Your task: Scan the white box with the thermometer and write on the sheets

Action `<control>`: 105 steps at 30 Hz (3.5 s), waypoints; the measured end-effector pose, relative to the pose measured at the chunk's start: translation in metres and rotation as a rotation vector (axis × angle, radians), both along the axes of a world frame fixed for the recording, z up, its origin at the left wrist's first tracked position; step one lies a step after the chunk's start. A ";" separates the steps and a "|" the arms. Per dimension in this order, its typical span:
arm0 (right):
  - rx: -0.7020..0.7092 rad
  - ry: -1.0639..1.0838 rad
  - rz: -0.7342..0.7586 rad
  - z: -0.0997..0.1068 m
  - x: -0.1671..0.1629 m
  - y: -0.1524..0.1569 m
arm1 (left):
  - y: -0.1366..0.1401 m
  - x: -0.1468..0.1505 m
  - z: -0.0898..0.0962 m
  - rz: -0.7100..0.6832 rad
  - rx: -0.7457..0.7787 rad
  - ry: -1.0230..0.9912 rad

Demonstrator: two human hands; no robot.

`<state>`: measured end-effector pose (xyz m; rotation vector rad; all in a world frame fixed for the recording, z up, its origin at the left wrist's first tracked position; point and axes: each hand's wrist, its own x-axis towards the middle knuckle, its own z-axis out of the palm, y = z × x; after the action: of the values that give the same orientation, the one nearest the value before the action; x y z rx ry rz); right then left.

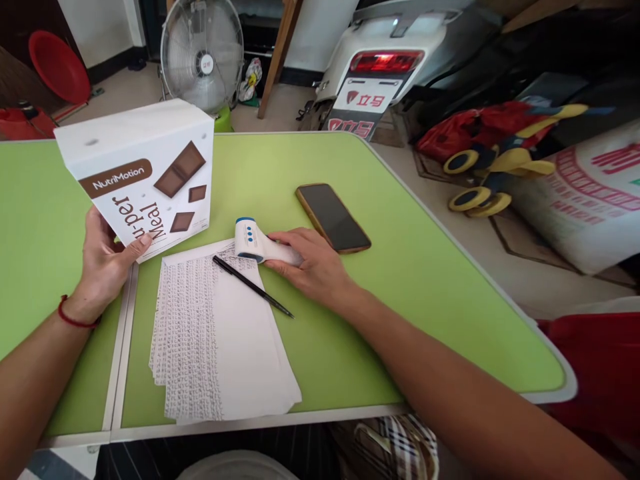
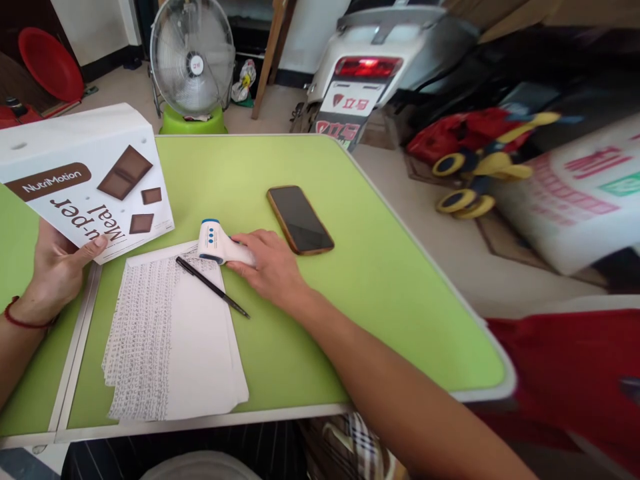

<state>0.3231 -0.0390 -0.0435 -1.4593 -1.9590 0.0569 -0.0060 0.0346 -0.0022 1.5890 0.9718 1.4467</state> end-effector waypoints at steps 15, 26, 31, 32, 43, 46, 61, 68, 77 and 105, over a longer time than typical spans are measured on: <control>0.091 -0.134 0.022 0.004 0.008 0.001 | -0.004 -0.002 0.001 0.031 0.146 0.136; 0.076 -0.106 0.111 0.036 -0.020 -0.025 | -0.006 0.000 0.008 0.503 0.978 0.379; -0.208 -0.319 0.103 0.038 -0.029 -0.034 | -0.028 0.012 0.014 0.153 0.897 0.556; -0.246 -0.310 0.095 0.037 -0.028 -0.032 | -0.033 0.015 0.017 0.064 0.841 0.606; -0.272 0.786 0.061 0.048 -0.046 -0.035 | -0.047 0.021 0.022 -0.446 0.658 0.840; -0.326 0.878 0.136 0.046 -0.054 -0.036 | -0.045 0.022 0.018 -0.539 0.616 0.895; -0.334 0.695 0.189 0.028 -0.065 -0.035 | -0.044 0.020 0.008 -0.632 0.542 0.984; -0.318 0.643 0.230 0.026 -0.065 -0.034 | -0.045 0.020 0.006 -0.632 0.498 1.000; -0.345 0.611 0.245 0.028 -0.065 -0.034 | -0.046 0.020 0.007 -0.635 0.473 0.969; -0.322 0.657 0.262 0.025 -0.065 -0.033 | -0.045 0.019 0.008 -0.648 0.556 1.055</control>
<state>0.2585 -0.0721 -0.0185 -1.1523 -1.6093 0.8883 0.0135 -0.0108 0.0061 2.8436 0.4384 0.3534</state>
